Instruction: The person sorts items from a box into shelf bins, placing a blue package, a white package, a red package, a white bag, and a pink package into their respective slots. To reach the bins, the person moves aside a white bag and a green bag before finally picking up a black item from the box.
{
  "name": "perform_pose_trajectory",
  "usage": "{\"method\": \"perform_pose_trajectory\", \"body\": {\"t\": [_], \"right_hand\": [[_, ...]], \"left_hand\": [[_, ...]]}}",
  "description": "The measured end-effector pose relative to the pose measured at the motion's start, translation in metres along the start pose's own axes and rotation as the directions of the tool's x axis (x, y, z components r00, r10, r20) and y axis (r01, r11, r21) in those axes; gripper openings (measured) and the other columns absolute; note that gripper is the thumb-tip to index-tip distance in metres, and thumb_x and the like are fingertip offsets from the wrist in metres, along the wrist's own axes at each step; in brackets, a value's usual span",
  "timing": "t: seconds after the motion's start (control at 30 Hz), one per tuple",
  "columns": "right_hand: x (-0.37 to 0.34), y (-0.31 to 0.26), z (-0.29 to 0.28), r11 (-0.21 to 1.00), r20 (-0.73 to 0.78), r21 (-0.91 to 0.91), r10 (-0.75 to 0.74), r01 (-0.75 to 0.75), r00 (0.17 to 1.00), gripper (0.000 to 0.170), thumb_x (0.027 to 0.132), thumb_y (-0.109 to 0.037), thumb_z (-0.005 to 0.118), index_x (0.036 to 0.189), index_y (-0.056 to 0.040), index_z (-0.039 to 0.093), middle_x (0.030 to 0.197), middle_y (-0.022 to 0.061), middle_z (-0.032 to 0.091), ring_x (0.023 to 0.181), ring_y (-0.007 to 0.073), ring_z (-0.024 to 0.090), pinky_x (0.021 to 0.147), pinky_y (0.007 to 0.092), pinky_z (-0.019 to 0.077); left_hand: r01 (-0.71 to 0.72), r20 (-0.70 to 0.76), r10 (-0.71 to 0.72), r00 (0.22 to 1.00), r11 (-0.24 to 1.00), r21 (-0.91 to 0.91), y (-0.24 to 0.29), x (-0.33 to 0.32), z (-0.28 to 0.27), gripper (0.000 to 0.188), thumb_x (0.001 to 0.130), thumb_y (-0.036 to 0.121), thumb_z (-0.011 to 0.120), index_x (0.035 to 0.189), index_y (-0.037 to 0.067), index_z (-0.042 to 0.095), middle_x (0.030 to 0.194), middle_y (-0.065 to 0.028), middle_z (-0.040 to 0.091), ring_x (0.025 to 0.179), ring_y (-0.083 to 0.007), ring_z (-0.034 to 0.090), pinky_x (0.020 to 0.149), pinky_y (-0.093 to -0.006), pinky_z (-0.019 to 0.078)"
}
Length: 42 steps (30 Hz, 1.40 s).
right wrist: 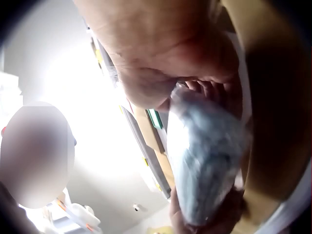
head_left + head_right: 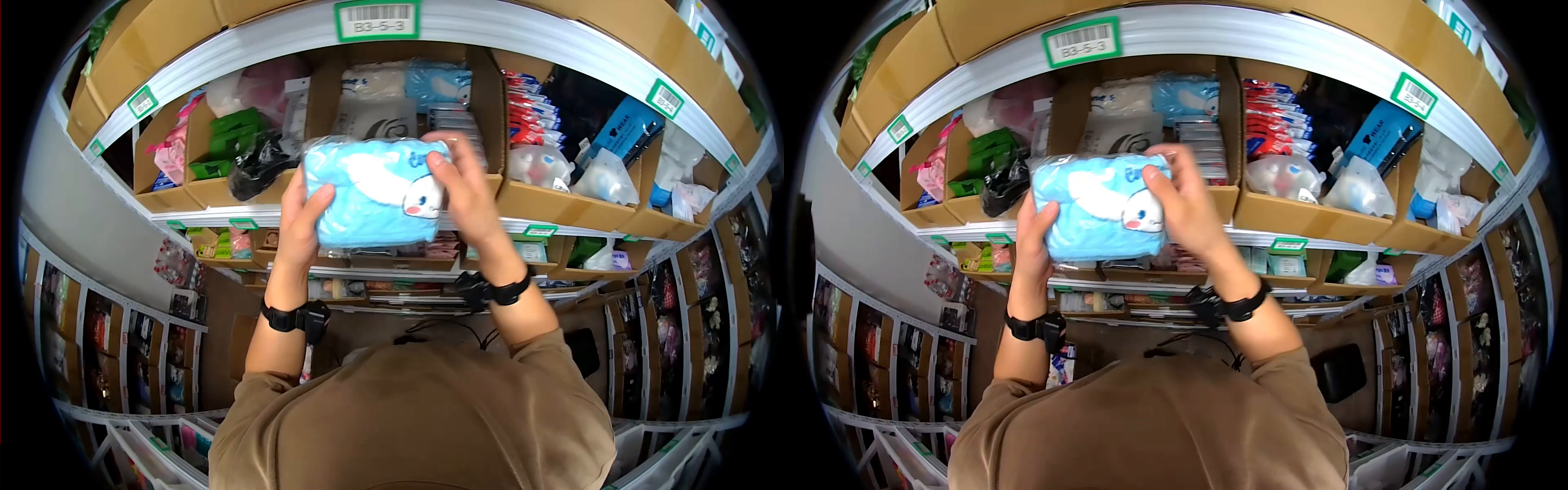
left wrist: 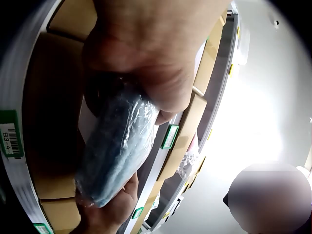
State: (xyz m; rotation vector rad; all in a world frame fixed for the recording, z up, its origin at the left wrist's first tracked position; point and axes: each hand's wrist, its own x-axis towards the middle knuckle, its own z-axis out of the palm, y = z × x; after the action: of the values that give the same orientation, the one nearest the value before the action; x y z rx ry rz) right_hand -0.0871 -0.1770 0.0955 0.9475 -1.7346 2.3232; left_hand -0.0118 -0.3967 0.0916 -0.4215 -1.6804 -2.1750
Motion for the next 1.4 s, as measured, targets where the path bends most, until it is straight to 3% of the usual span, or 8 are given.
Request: {"method": "perform_pose_trajectory", "body": {"t": [0.13,0.3,0.4,0.5,0.57,0.73,0.8,1.4], "right_hand": [[0.031,-0.075,-0.057,0.678,0.197,-0.660,-0.258,0.322,0.946,0.065,0.080,-0.036,0.078,0.128,-0.0018,0.052,0.119,0.0179,0.062,0.109,0.0269,0.062,0.092,0.0372,0.0502],[0.081,-0.128,-0.070,0.355,0.354,-0.900,0.251,0.254,0.901,0.077,0.074,-0.044,0.079,0.131,-0.0001,0.051,0.102,0.0276,0.067,0.098,0.0396,0.066,0.084,0.0427,0.0531],[0.112,-0.114,-0.085,-0.020,0.381,-0.922,0.124,0.387,0.916,0.067,0.079,-0.042,0.075,0.128,-0.0006,0.055,0.109,0.0247,0.066,0.100,0.0364,0.066,0.087,0.0412,0.0509],[0.134,-0.100,-0.079,-0.117,0.357,-0.926,0.029,0.358,0.934,0.054,0.083,-0.036,0.072,0.122,0.0003,0.061,0.107,0.0245,0.067,0.099,0.0387,0.065,0.087,0.0448,0.0509],[0.158,-0.079,-0.084,-0.162,0.403,-0.907,-0.060,0.389,0.913,0.053,0.082,-0.040,0.073,0.116,-0.0008,0.063,0.103,0.0221,0.067,0.095,0.0372,0.065,0.084,0.0420,0.0506],[0.193,-0.042,-0.084,0.018,0.366,-0.930,0.032,0.366,0.930,0.052,0.083,-0.038,0.074,0.118,-0.0012,0.061,0.109,0.0184,0.067,0.102,0.0350,0.064,0.088,0.0418,0.0504],[0.200,-0.033,-0.081,0.030,0.385,-0.923,0.027,0.385,0.922,0.053,0.083,-0.038,0.074,0.119,-0.0013,0.061,0.109,0.0184,0.066,0.103,0.0350,0.064,0.088,0.0418,0.0502],[0.250,0.029,-0.061,-0.218,0.188,-0.938,0.332,0.269,0.924,0.059,0.082,-0.036,0.075,0.126,-0.0023,0.054,0.117,0.0180,0.064,0.108,0.0352,0.061,0.093,0.0423,0.0492]], "left_hand": [[-0.168,0.223,0.124,0.967,0.968,0.188,-0.004,0.048,0.037,0.047,0.091,0.017,0.068,0.131,-0.001,0.050,0.120,-0.0062,0.060,0.108,-0.0129,0.055,0.096,-0.0282,0.0435],[-0.362,0.415,0.189,0.890,0.846,0.392,0.002,0.123,0.077,0.057,0.090,0.029,0.072,0.132,-0.002,0.049,0.117,-0.0113,0.062,0.105,-0.0142,0.057,0.091,-0.0297,0.0478],[-0.272,0.283,0.097,0.954,0.678,0.683,-0.012,0.167,0.085,0.068,0.092,0.044,0.066,0.135,-0.005,0.047,0.121,-0.0186,0.062,0.107,-0.0235,0.059,0.094,-0.0332,0.0467],[-0.247,0.295,-0.005,0.956,0.533,0.809,-0.022,0.212,0.081,0.082,0.093,0.063,0.051,0.137,-0.006,0.045,0.126,-0.0230,0.059,0.108,-0.0293,0.060,0.095,-0.0371,0.0457],[0.070,0.099,-0.379,0.920,0.407,0.911,-0.023,0.230,0.081,0.095,0.088,0.077,0.041,0.136,-0.005,0.049,0.129,-0.0247,0.058,0.112,-0.0288,0.060,0.094,-0.0375,0.0464],[-0.336,0.407,-0.337,0.849,0.249,0.908,-0.041,0.243,0.065,0.105,0.079,0.088,0.038,0.133,-0.001,0.056,0.133,-0.0210,0.058,0.125,-0.0320,0.052,0.102,-0.0413,0.0409],[-0.432,0.149,-0.758,0.635,-0.188,0.882,-0.032,0.244,0.084,0.108,0.078,0.086,0.043,0.145,0.001,0.042,0.150,-0.0210,0.041,0.140,-0.0347,0.037,0.113,-0.0428,0.0306],[-0.591,0.436,-0.840,0.325,0.180,0.787,-0.082,0.261,0.098,0.123,0.068,0.069,0.074,0.153,-0.001,0.019,0.156,-0.0242,0.026,0.145,-0.0355,0.027,0.116,-0.0406,0.0269]]}}
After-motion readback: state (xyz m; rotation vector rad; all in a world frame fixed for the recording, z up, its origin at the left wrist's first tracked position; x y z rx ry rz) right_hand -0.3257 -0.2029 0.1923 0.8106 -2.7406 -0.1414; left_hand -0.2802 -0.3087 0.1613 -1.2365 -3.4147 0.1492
